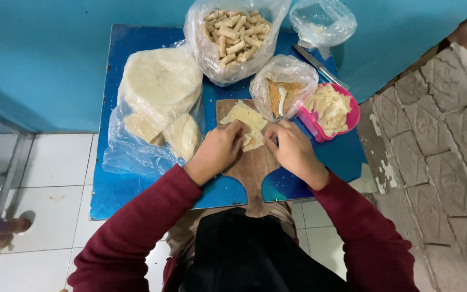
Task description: The person spreads brown filling onto small dough squares with a spoon, folds each square over the filling by hand, and stacks the folded pieces on a wooden board. They take new dough pieces from a bag and continue folding one piece at a time.
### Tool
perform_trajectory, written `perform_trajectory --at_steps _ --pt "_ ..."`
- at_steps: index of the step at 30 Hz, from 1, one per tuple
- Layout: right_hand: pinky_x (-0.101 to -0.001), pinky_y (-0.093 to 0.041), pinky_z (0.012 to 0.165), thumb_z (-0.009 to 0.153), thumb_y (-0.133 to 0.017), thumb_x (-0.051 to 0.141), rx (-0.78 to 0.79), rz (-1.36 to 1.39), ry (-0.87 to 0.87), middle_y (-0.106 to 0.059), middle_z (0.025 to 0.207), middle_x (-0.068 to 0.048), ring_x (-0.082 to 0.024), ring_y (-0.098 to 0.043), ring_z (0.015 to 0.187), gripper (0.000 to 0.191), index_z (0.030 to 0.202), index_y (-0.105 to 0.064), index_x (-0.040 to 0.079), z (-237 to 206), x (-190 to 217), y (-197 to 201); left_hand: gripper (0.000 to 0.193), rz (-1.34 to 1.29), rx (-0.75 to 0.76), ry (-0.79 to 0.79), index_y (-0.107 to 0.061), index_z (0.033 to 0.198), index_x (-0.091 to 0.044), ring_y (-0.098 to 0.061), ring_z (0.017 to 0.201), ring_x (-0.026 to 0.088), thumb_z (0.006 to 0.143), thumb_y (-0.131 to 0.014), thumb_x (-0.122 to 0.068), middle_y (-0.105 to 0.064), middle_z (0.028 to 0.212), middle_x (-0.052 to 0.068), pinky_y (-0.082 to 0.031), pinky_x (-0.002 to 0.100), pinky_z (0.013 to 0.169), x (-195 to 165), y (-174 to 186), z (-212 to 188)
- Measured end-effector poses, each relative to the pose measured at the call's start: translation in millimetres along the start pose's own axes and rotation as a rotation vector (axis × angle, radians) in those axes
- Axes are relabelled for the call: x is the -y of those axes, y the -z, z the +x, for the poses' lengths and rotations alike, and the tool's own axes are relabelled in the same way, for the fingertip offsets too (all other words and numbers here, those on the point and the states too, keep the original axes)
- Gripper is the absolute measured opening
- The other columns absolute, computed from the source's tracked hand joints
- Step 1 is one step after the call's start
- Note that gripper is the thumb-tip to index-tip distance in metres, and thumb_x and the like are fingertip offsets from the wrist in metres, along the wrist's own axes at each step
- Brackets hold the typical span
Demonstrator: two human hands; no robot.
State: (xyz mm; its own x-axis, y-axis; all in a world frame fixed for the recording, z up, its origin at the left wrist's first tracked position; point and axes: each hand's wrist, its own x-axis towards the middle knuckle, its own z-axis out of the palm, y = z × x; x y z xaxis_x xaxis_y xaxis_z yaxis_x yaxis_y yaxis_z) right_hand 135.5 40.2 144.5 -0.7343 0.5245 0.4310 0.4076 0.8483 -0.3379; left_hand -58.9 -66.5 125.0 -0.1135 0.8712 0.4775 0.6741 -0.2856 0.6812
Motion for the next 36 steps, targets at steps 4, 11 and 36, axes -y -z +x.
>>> perform_trajectory --at_steps 4,11,36 --pt "-0.0414 -0.053 0.076 0.088 -0.073 0.009 -0.023 0.122 0.000 -0.067 0.092 -0.010 -0.032 -0.066 0.086 0.010 0.094 -0.065 0.007 -0.1 1.8 -7.5 0.020 0.034 -0.033 -0.066 -0.060 0.104 -0.002 -0.069 0.084 0.041 0.088 -0.070 -0.007 -0.069 0.093 0.020 -0.055 0.047 0.072 -2.8 1.4 -2.2" --pt "-0.0330 -0.056 0.076 0.095 -0.063 -0.001 -0.030 0.422 0.006 -0.070 0.097 -0.011 -0.023 -0.072 0.086 0.018 0.111 -0.057 0.002 1.6 10.3 -9.5 0.025 0.033 -0.040 -0.091 -0.058 0.109 -0.001 -0.067 0.089 0.040 0.086 -0.068 -0.004 -0.066 0.093 0.019 -0.053 0.047 0.077 -3.7 1.6 -1.2" --pt "-0.0422 -0.049 0.081 0.085 -0.071 0.010 0.103 0.118 0.214 -0.068 0.094 -0.011 -0.035 -0.060 0.091 0.011 0.095 -0.069 0.004 22.9 -25.3 -4.5 0.014 0.359 0.046 -0.192 -0.065 0.098 -0.003 -0.062 0.092 0.038 0.094 -0.065 -0.017 -0.063 0.095 0.018 -0.051 0.045 0.084 5.9 -12.5 12.8"
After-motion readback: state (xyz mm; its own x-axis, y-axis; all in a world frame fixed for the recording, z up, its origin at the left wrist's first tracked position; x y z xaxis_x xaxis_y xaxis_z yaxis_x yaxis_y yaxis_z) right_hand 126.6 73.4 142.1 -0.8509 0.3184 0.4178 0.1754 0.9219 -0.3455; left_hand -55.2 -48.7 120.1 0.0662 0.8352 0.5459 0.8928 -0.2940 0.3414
